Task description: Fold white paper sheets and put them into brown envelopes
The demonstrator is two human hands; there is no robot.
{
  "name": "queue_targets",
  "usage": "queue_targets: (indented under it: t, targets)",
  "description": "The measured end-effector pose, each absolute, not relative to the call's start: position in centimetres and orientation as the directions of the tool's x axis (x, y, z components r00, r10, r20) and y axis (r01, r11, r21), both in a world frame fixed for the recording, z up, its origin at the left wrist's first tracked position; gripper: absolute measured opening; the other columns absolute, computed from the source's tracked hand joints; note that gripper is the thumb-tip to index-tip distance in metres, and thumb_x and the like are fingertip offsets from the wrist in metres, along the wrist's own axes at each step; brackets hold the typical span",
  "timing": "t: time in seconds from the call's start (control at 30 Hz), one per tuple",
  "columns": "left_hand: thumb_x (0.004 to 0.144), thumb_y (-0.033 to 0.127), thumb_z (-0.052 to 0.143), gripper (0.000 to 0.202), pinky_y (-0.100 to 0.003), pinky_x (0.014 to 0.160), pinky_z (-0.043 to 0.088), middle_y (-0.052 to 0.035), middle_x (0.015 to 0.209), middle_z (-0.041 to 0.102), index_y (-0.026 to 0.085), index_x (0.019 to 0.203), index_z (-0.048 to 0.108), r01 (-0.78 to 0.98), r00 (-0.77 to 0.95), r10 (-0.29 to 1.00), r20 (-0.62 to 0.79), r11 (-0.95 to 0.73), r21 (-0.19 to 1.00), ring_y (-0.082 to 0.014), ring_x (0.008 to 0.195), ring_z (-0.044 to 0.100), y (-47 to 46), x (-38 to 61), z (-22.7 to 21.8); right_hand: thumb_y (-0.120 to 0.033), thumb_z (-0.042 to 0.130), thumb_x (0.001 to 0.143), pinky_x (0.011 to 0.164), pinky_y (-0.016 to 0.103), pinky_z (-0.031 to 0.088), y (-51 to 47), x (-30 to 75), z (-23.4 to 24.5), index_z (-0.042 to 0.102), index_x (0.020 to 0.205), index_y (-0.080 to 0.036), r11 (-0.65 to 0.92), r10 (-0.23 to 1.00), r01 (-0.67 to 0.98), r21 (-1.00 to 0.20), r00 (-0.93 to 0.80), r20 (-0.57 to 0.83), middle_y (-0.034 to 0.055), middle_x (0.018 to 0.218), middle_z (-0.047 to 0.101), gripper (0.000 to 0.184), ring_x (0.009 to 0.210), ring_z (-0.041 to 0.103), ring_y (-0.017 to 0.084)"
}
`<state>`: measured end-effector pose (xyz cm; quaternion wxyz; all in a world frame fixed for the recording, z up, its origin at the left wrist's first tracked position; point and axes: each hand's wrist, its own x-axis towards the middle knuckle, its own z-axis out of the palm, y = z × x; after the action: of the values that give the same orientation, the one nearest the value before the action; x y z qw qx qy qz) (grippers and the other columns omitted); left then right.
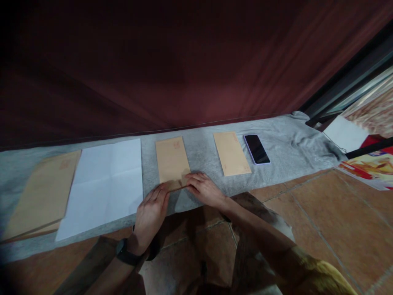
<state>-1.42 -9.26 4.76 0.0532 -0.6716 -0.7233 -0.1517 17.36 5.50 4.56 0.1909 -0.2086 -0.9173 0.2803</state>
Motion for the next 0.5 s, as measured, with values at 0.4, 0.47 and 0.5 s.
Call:
queue_targets:
  t: [0.4, 0.47, 0.5]
  targets:
    - [0.098, 0.023, 0.046, 0.020, -0.039, 0.093, 0.052, -0.0127, 0.116, 0.068, 0.014, 0.106, 0.063, 0.965, -0.213, 0.933, 0.289, 0.155, 0.212, -0.0264, 0.106, 0.063, -8.4, -1.4, 5.6, -0.022, 0.055, 0.098, 0.104, 0.047, 0.046, 5.3, 17.0, 4.3, 0.061, 0.104, -0.021, 0.757, 0.562, 0.377, -0.534, -0.792, 0.238, 0.0112, 0.127, 0.060, 0.009, 0.124, 0.054, 0.025]
    - [0.098, 0.024, 0.047, 0.021, -0.039, 0.094, 0.052, -0.0127, 0.118, 0.067, 0.014, 0.107, 0.063, 0.959, -0.236, 0.934, 0.270, 0.179, 0.219, -0.0267, 0.107, 0.063, -8.2, -1.4, 5.7, -0.022, 0.056, 0.096, 0.103, 0.046, 0.046, 5.3, 16.9, 4.2, 0.060, 0.102, -0.021, 0.748, 0.580, 0.394, -0.534, -0.779, 0.238, 0.0110, 0.125, 0.059, 0.007, 0.122, 0.054, 0.025]
    - [0.097, 0.024, 0.047, 0.021, -0.040, 0.094, 0.052, -0.0126, 0.118, 0.067, 0.014, 0.107, 0.064, 0.958, -0.242, 0.934, 0.262, 0.188, 0.216, -0.0271, 0.107, 0.063, -8.1, -1.4, 5.8, -0.021, 0.057, 0.095, 0.103, 0.046, 0.046, 5.3, 16.9, 4.1, 0.060, 0.101, -0.021, 0.745, 0.589, 0.401, -0.534, -0.771, 0.242, 0.0109, 0.124, 0.059, 0.006, 0.121, 0.055, 0.025]
